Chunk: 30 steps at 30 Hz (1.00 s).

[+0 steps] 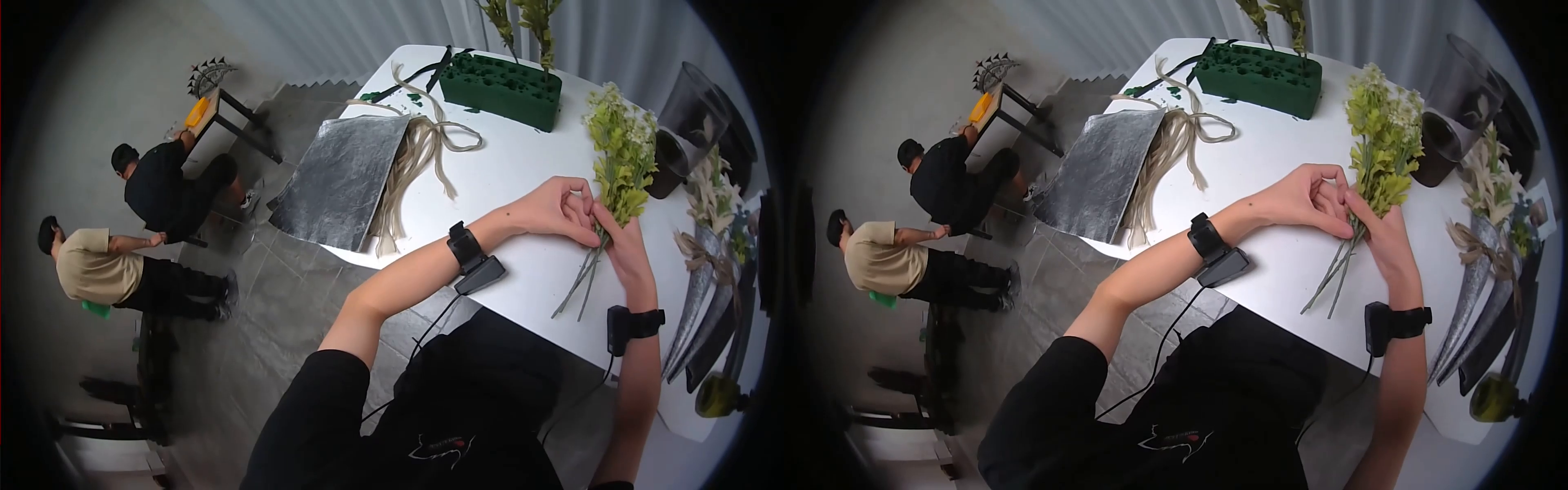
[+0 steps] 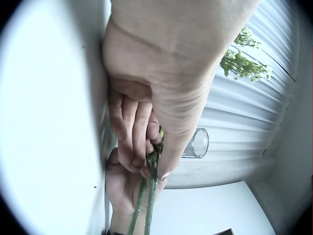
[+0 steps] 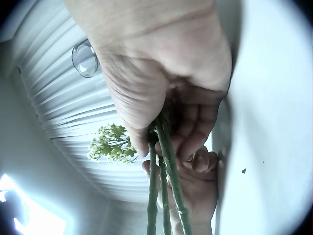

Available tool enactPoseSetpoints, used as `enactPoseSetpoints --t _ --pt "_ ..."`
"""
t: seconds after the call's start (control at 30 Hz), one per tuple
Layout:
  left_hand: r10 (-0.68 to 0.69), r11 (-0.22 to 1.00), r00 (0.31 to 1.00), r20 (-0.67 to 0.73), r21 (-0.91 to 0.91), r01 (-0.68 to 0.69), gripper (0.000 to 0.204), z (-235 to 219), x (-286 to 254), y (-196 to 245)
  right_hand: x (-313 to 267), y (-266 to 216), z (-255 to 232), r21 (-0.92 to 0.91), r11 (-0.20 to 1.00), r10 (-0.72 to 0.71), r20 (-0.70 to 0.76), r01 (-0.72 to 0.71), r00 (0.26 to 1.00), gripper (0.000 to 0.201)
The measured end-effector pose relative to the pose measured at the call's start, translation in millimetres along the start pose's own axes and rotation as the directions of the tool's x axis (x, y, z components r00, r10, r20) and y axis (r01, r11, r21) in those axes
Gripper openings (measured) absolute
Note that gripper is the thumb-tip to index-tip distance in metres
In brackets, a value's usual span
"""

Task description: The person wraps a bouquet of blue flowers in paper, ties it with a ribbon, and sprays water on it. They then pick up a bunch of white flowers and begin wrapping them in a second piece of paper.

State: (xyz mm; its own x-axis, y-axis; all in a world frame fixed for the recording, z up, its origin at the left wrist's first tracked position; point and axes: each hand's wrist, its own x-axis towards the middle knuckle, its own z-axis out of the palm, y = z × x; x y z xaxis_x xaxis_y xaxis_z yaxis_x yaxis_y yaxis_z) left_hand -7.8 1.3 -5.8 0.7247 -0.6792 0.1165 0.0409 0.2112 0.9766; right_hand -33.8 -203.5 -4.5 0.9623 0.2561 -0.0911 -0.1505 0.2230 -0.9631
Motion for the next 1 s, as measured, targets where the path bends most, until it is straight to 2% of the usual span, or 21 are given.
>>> enactPoseSetpoints --t 0.17,0.23,0.27,0.33,0.4,0.53,0.6,0.77,0.87,0.9,1.0 --pt "-0.020 0.999 1.000 0.005 -0.035 0.020 0.038 4 -1 2 -6 -6 6 -0.024 1.000 -0.005 0.004 0.005 1.000 0.026" --pt "-0.057 0.998 0.998 -0.019 0.023 0.057 0.039 2 -1 5 -7 -5 7 -0.020 0.999 -0.025 -0.018 0.025 1.000 0.026" --pt "-0.060 0.998 0.998 0.012 0.014 0.060 0.039 1 1 4 -5 -2 5 -0.011 0.999 -0.042 -0.011 0.042 0.999 0.027" --pt "-0.049 0.999 0.999 -0.023 0.018 0.049 0.045 -2 1 -1 -1 1 -1 -0.035 0.998 -0.062 -0.034 0.061 0.998 0.027" --pt "-0.063 0.998 0.998 -0.012 0.012 0.063 0.048 -4 1 -2 0 0 -4 -0.040 0.998 -0.038 0.121 0.043 0.992 0.026" --pt "-0.067 0.998 0.997 -0.050 -0.005 0.067 0.053 -4 2 -3 -4 -7 3 -0.032 0.999 -0.008 0.094 0.011 0.996 0.024" --pt "-0.086 0.996 0.996 -0.038 0.013 0.087 0.054 -4 2 0 0 -2 0 -0.049 0.997 -0.047 0.109 0.053 0.993 0.024" --pt "-0.006 0.997 0.996 -0.086 0.071 0.012 0.060 -1 3 -5 -5 -6 2 -0.016 0.998 -0.058 0.157 0.061 0.986 0.039" --pt "-0.074 0.989 0.994 -0.078 0.121 0.083 0.070 -4 1 0 -6 -7 3 -0.004 0.996 -0.089 0.156 0.091 0.984 0.046" --pt "-0.075 0.994 0.994 -0.078 0.075 0.081 0.074 -2 1 1 -4 -6 0 -0.016 0.997 -0.076 0.159 0.079 0.984 0.047" --pt "-0.057 0.993 0.996 -0.068 0.098 0.064 0.076 6 0 4 -6 -11 1 -0.025 0.999 -0.042 0.181 0.047 0.983 0.047"
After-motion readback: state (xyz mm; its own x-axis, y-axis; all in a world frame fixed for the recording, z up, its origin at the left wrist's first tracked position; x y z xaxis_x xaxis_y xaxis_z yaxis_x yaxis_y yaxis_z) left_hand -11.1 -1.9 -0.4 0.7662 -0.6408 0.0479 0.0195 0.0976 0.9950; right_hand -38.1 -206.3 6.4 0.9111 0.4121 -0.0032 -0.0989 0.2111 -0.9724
